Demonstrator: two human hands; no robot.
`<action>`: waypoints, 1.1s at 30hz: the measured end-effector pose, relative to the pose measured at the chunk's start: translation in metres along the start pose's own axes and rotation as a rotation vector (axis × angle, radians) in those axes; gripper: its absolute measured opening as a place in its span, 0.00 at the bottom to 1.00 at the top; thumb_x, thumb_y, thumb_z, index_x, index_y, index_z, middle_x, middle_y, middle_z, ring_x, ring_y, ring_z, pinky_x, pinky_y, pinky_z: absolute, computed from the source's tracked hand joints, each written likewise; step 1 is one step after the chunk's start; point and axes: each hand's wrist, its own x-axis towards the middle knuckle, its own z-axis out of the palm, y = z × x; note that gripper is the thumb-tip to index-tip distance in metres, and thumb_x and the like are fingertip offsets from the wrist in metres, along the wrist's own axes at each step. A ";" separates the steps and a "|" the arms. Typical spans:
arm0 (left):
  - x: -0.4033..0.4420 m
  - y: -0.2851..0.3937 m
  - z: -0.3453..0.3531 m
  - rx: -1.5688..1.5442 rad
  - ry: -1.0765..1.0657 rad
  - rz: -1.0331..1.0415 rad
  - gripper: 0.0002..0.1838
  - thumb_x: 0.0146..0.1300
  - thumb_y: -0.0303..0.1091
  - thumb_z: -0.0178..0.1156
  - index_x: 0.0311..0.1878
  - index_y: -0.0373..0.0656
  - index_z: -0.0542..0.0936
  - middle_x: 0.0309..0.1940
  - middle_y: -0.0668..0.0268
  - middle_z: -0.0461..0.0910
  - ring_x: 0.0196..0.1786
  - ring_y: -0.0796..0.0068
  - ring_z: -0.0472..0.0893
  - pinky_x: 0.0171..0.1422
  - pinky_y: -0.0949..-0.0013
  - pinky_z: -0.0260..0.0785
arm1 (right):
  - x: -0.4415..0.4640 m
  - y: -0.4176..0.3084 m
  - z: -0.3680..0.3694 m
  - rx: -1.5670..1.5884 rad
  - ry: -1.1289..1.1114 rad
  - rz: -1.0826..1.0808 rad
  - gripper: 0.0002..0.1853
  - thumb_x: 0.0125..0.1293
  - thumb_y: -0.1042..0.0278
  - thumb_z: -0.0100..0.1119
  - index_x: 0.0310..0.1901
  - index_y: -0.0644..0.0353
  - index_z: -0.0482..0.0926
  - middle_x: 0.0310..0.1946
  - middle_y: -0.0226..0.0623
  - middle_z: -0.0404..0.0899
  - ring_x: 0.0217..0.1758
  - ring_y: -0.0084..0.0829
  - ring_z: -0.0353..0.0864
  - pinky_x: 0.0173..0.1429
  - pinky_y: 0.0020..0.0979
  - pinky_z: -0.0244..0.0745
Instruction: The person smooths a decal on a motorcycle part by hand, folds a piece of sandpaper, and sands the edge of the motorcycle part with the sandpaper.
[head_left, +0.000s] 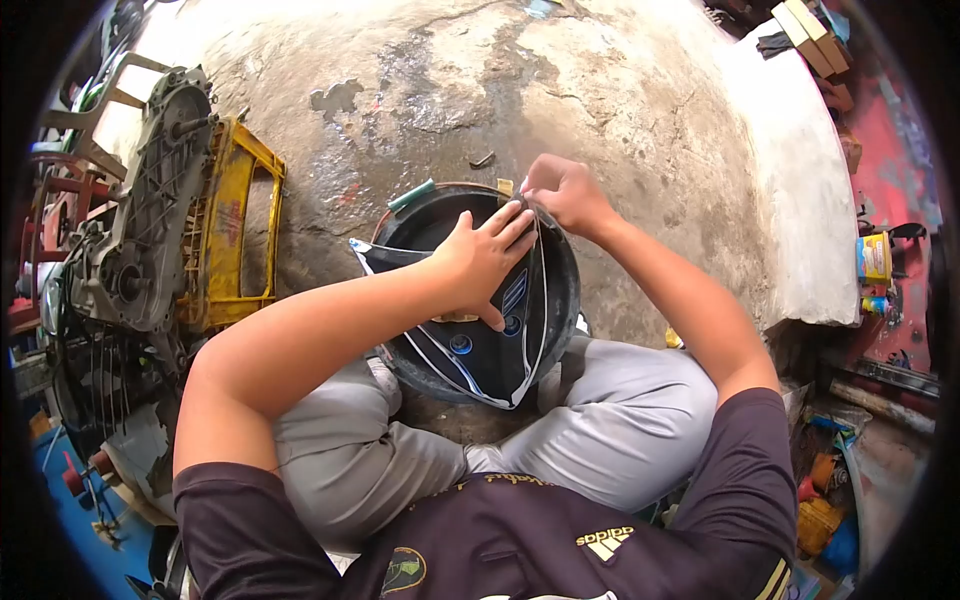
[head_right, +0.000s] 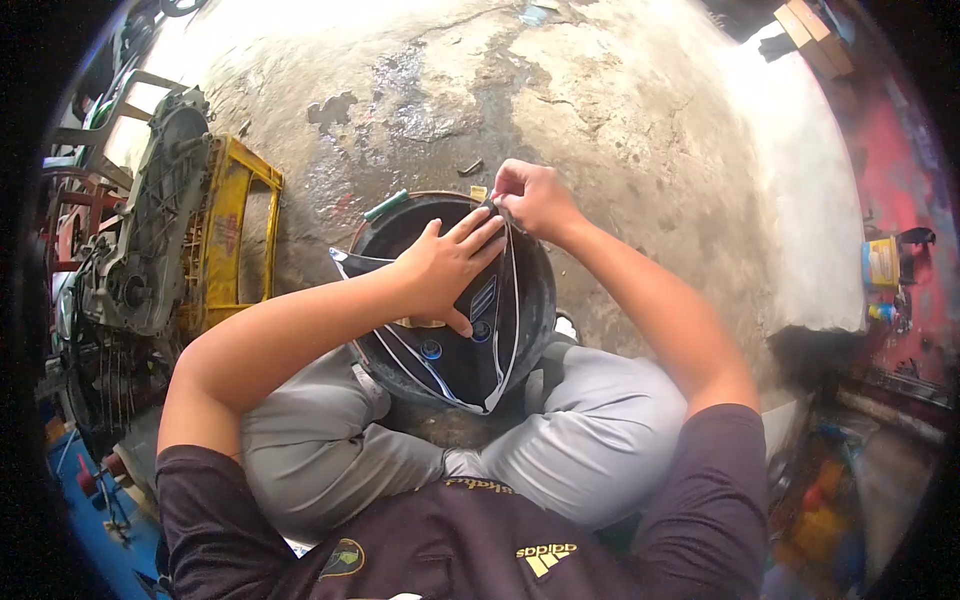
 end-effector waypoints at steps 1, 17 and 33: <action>0.001 -0.001 -0.001 0.008 0.000 0.001 0.74 0.44 0.74 0.78 0.87 0.39 0.57 0.89 0.55 0.50 0.92 0.54 0.46 0.79 0.35 0.65 | 0.005 -0.001 0.001 -0.005 -0.003 -0.008 0.05 0.67 0.73 0.67 0.42 0.63 0.84 0.36 0.37 0.90 0.41 0.29 0.89 0.50 0.33 0.82; 0.000 0.000 -0.004 0.004 0.000 -0.002 0.74 0.44 0.73 0.79 0.87 0.40 0.57 0.89 0.54 0.51 0.92 0.54 0.46 0.79 0.36 0.64 | 0.010 -0.005 0.003 -0.004 0.039 0.020 0.03 0.66 0.76 0.69 0.39 0.62 0.84 0.35 0.34 0.91 0.40 0.23 0.90 0.48 0.30 0.83; 0.002 -0.001 -0.001 -0.014 -0.023 0.007 0.74 0.43 0.72 0.80 0.87 0.40 0.57 0.90 0.54 0.49 0.92 0.52 0.46 0.78 0.35 0.65 | 0.006 0.001 0.004 -0.031 0.015 -0.001 0.06 0.65 0.71 0.69 0.40 0.63 0.84 0.36 0.38 0.90 0.40 0.28 0.89 0.49 0.33 0.82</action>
